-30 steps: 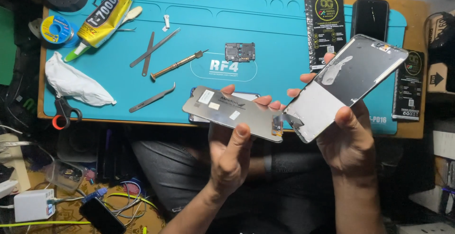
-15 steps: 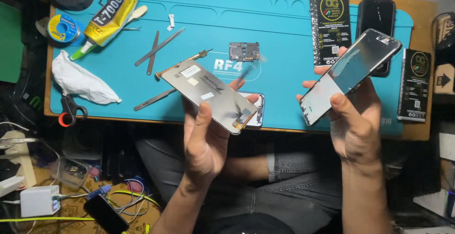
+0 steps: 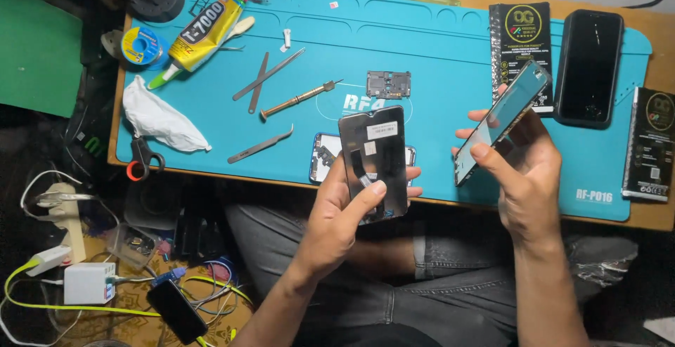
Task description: A person is repairing a smartphone by removing old adhesive from the frame and preparing it for a screen replacement.
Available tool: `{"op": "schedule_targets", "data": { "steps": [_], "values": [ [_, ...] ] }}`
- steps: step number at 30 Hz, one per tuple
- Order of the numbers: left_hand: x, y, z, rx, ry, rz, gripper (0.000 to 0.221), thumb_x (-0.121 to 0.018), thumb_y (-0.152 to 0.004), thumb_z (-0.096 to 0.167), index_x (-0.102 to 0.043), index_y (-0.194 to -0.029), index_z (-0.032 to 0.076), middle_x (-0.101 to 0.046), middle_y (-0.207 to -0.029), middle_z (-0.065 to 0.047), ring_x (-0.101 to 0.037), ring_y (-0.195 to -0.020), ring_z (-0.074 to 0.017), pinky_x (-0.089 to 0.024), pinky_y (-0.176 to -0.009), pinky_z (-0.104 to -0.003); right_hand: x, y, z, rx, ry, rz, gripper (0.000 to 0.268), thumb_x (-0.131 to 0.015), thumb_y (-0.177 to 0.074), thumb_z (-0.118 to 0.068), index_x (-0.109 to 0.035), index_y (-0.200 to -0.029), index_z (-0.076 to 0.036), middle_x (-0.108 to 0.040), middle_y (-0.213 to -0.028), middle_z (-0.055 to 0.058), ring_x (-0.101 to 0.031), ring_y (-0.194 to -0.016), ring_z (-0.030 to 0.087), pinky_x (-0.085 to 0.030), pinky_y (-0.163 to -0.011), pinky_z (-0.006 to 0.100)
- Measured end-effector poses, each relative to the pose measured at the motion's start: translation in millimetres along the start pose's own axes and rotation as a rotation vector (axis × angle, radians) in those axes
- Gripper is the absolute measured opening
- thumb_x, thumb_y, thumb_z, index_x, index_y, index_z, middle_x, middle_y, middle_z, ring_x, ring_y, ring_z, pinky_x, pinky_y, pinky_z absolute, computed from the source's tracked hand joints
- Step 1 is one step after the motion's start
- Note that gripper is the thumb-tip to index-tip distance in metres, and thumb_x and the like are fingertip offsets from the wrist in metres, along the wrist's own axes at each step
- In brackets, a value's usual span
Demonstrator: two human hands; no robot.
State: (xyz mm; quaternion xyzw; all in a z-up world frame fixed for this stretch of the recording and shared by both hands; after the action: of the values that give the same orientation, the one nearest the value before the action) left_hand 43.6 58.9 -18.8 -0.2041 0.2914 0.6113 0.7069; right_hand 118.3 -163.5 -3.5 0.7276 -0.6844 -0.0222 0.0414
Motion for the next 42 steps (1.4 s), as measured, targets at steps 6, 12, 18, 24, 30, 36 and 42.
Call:
{"op": "schedule_targets", "data": {
  "steps": [6, 12, 18, 24, 30, 36, 42],
  "values": [
    [-1, 5, -11, 0.054, -0.019, 0.024, 0.047, -0.047, -0.112, 0.010, -0.042, -0.158, 0.003, -0.070, -0.139, -0.023, -0.077, -0.114, -0.0342, -0.065, -0.101, -0.043, -3, 4, -5, -0.006, 0.038, -0.009, 0.074, -0.064, -0.089, 0.003, -0.044, -0.159, -0.001, -0.063, -0.137, 0.019, -0.068, -0.115, 0.029, -0.063, -0.100, 0.044],
    [-1, 2, -10, 0.082, 0.026, 0.050, 0.049, -0.045, -0.112, 0.012, -0.038, -0.161, 0.005, -0.066, -0.147, -0.021, -0.076, -0.117, -0.0339, -0.066, -0.099, -0.042, 3, 1, 5, -0.067, -0.068, -0.102, 0.073, -0.065, -0.086, -0.008, -0.043, -0.155, 0.000, -0.064, -0.134, 0.024, -0.072, -0.110, 0.036, -0.066, -0.091, 0.047],
    [13, 3, -14, 0.104, 0.163, 0.136, 0.039, -0.046, -0.113, 0.011, -0.043, -0.152, 0.003, -0.067, -0.133, -0.020, -0.078, -0.104, -0.0293, -0.068, -0.085, -0.038, 7, -2, 29, -0.066, -0.172, -0.139, 0.067, -0.062, -0.096, -0.017, -0.044, -0.158, 0.001, -0.065, -0.133, 0.024, -0.070, -0.104, 0.031, -0.066, -0.084, 0.043],
    [54, 9, 30, -0.057, 0.025, 0.283, 0.035, -0.054, -0.110, 0.004, -0.048, -0.144, 0.000, -0.074, -0.111, -0.019, -0.076, -0.086, -0.0223, -0.063, -0.075, -0.030, 3, -6, 40, -0.117, -0.138, -0.107, 0.064, -0.057, -0.099, -0.017, -0.043, -0.159, 0.000, -0.063, -0.132, 0.023, -0.069, -0.105, 0.031, -0.064, -0.085, 0.044],
    [87, 18, 64, -0.156, -0.095, 0.427, 0.054, -0.056, -0.104, -0.002, -0.045, -0.156, -0.001, -0.073, -0.118, -0.018, -0.073, -0.091, -0.0154, -0.061, -0.075, -0.023, -8, -5, 29, -0.116, -0.048, -0.103, 0.063, -0.053, -0.098, -0.015, -0.044, -0.157, 0.005, -0.062, -0.132, 0.025, -0.067, -0.106, 0.032, -0.062, -0.087, 0.045],
    [144, 26, 94, -0.291, -0.630, 0.623, 0.050, -0.062, -0.097, -0.002, -0.059, -0.147, -0.004, -0.074, -0.123, -0.010, -0.065, -0.102, -0.0127, -0.054, -0.092, -0.025, -4, -11, 48, -0.066, -0.071, -0.111, 0.064, -0.057, -0.103, -0.027, -0.044, -0.158, 0.001, -0.062, -0.136, 0.023, -0.067, -0.108, 0.030, -0.064, -0.088, 0.047],
    [192, 39, 121, -0.320, -0.738, 0.723, 0.053, -0.061, -0.091, -0.005, -0.059, -0.144, -0.008, -0.079, -0.110, -0.020, -0.072, -0.086, -0.0162, -0.059, -0.074, -0.025, -8, -9, 40, -0.036, -0.002, -0.119, 0.066, -0.038, -0.109, -0.024, -0.029, -0.168, 0.004, -0.047, -0.144, 0.033, -0.056, -0.116, 0.043, -0.054, -0.093, 0.061]
  ]
}}
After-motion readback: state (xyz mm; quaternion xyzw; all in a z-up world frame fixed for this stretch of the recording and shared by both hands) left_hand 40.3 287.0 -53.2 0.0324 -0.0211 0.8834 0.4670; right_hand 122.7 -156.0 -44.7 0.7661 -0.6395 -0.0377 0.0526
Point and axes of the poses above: each hand's wrist, its own y-axis away from the middle knuckle, its own x-axis out of the back of the hand, z = x × y, the point moved 4 cm from there along -y, towards the middle knuckle
